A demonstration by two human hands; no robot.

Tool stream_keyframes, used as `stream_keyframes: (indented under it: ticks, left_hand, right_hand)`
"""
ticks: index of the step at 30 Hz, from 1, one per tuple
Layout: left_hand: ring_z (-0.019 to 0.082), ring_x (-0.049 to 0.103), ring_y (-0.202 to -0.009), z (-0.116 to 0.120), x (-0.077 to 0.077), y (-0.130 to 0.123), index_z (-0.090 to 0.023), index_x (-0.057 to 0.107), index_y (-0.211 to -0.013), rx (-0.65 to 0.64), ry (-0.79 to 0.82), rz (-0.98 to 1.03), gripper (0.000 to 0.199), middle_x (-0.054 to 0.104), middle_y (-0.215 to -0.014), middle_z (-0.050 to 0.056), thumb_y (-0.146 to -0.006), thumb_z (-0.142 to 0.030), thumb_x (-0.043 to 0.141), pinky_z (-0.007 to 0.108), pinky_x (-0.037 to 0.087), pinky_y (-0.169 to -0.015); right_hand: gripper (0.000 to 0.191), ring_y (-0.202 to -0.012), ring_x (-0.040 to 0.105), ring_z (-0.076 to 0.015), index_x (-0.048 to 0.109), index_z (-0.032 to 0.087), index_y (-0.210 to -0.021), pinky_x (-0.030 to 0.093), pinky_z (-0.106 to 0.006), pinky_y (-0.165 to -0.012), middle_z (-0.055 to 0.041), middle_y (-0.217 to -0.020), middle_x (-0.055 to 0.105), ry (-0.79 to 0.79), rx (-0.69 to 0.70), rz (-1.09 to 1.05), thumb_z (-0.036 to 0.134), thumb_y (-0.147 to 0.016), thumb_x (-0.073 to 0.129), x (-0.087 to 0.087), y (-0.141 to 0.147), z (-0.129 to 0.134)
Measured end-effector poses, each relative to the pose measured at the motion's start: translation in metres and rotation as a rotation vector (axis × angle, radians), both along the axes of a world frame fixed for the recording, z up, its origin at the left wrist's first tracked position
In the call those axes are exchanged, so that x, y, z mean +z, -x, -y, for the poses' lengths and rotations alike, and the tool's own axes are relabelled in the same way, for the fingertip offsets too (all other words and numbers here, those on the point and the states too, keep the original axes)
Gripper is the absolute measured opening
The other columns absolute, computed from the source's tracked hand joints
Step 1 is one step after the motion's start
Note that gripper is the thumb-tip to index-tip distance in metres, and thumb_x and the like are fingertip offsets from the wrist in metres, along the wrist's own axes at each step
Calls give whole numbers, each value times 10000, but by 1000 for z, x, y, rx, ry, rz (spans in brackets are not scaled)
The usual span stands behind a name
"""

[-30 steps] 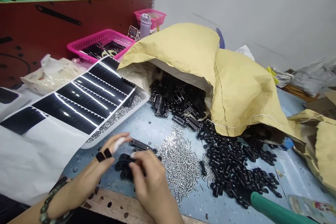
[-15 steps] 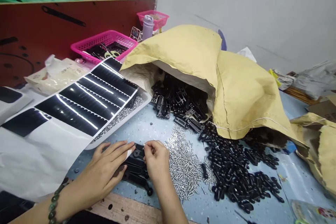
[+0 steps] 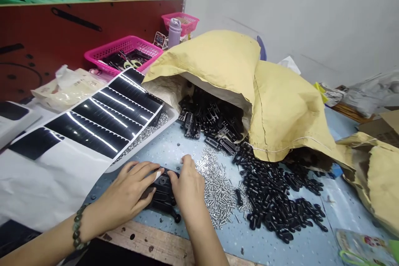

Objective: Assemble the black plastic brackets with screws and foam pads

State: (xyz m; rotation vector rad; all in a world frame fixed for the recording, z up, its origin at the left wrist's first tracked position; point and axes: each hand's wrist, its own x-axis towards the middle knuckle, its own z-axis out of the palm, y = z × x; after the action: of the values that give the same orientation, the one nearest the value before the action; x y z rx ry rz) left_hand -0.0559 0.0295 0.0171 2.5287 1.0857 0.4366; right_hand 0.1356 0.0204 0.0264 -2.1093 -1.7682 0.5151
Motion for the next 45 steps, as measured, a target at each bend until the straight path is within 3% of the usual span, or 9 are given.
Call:
stream_keyframes:
  ticks: [5, 8, 12, 22, 32, 36, 39, 43, 45]
  left_hand:
    - [346, 301, -1376, -3, -4, 0, -236, 212, -1492, -94, 192, 73, 838, 199, -1564, 120, -809, -468, 637, 491, 400, -1044]
    - [368, 311, -1363, 2, -11, -4, -232, 113, -1513, -147, 187, 84, 1048, 333, -1493, 145, -707, -493, 729, 529, 373, -1064]
    - [361, 392, -1295, 14, -15, -4, -196, 297, -1445, -68, 107, 37, 874, 462, -1365, 140, -693, -329, 723, 563, 329, -1088]
    - [317, 303, -1374, 29, -22, 8, -216, 260, -1445, -62, 151, 135, 838, 362, -1466, 121, -679, -90, 575, 517, 362, -1106]
    - [329, 429, -1252, 26, -17, -1, -198, 356, -1361, -50, 87, 173, 747, 480, -1307, 130, -657, -92, 581, 529, 415, -1046]
    - [321, 462, -1217, 22, -6, -2, -205, 387, -1355, -23, 141, 240, 689, 524, -1252, 113, -705, -135, 603, 529, 408, -1044]
    - [330, 426, -1277, 21, 10, 6, -249, 387, -1379, 100, 408, 375, 680, 499, -1336, 99, -744, -234, 629, 566, 334, -1083]
    - [271, 632, -987, 30, 27, 19, -234, 641, -1051, 176, 1270, 690, 362, 675, -1027, 49, -728, -390, 688, 441, 515, -899]
    - [201, 650, -745, 35, 29, 22, -181, 664, -825, 301, 1652, 825, 264, 681, -815, 45, -696, -400, 739, 303, 558, -673]
  right_hand:
    - [289, -1005, 602, -266, 491, 196, -1159, 519, -395, -806, -112, -1081, 603, -233, 68, -27, 308, -902, 560, -6, -26, 37]
    - [244, -1020, 597, -247, 516, 204, -1162, 512, -410, -874, -95, -1073, 631, -268, 176, -88, 223, -919, 521, -19, -24, 54]
    - [284, -1025, 607, -222, 538, 205, -1162, 524, -394, -898, -80, -1080, 652, -308, 305, -137, 109, -901, 486, -28, -7, 58]
    - [583, -1388, 318, -312, 331, 100, -1448, 389, -552, -1076, -141, -1505, 332, -286, 606, 116, 236, -917, 527, -34, 17, 81]
    - [490, -1384, 334, -270, 403, 209, -1427, 289, -578, -1121, -89, -1481, 389, -190, 550, -146, 208, -942, 472, -29, 7, 75]
    - [406, -1358, 391, -226, 428, 272, -1403, 380, -523, -1086, -71, -1464, 432, -353, 206, -352, 272, -1007, 340, -25, -12, 72]
    - [422, -1357, 390, -246, 446, 269, -1382, 418, -498, -1052, -90, -1468, 419, -476, 146, -419, 415, -1009, 312, -13, -17, 66]
    - [583, -1044, 636, -236, 448, 232, -1356, 546, -382, -829, -118, -1183, 633, -554, 398, -551, 610, -961, 246, 0, 7, 50]
    - [528, -770, 663, -192, 543, 207, -1224, 536, -308, -677, -76, -916, 682, -572, 370, -629, 583, -967, 274, -1, 24, 43]
